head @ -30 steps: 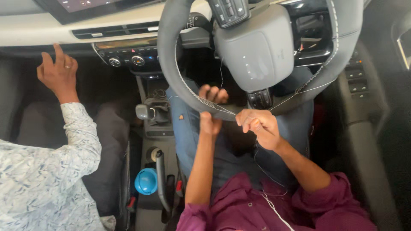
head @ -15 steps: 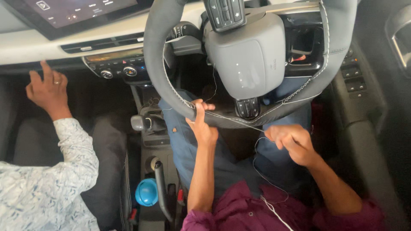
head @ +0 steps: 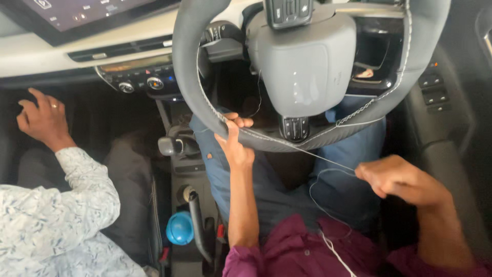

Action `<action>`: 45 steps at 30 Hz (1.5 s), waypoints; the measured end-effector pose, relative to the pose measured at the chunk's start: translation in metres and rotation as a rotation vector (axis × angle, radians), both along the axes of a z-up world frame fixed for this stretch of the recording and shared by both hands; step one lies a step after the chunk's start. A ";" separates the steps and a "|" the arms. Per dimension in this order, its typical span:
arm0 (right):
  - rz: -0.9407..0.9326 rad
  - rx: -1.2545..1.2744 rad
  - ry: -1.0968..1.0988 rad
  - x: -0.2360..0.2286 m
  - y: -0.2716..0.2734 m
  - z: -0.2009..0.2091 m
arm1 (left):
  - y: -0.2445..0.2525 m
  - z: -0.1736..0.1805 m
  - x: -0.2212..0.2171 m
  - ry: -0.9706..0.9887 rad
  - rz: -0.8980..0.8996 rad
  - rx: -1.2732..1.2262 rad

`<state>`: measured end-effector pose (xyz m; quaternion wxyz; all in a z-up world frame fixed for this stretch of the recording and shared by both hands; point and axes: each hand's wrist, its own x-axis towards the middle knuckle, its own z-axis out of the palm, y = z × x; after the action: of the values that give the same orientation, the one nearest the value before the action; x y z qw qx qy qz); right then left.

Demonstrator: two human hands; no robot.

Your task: The person stitches a cover onto a steering wheel using a needle and thread, pulling the thread tight through pre-punched holes.

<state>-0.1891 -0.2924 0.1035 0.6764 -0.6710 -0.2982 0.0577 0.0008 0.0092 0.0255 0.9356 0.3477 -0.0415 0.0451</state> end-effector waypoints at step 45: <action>-0.708 -0.504 -0.407 0.061 0.174 -0.065 | -0.001 -0.021 -0.015 -0.022 -0.238 -0.020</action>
<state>-0.1286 -0.1183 0.0386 0.3984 -0.8721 -0.1547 -0.2381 -0.0145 0.0087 0.0045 0.9373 0.3303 -0.0922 -0.0619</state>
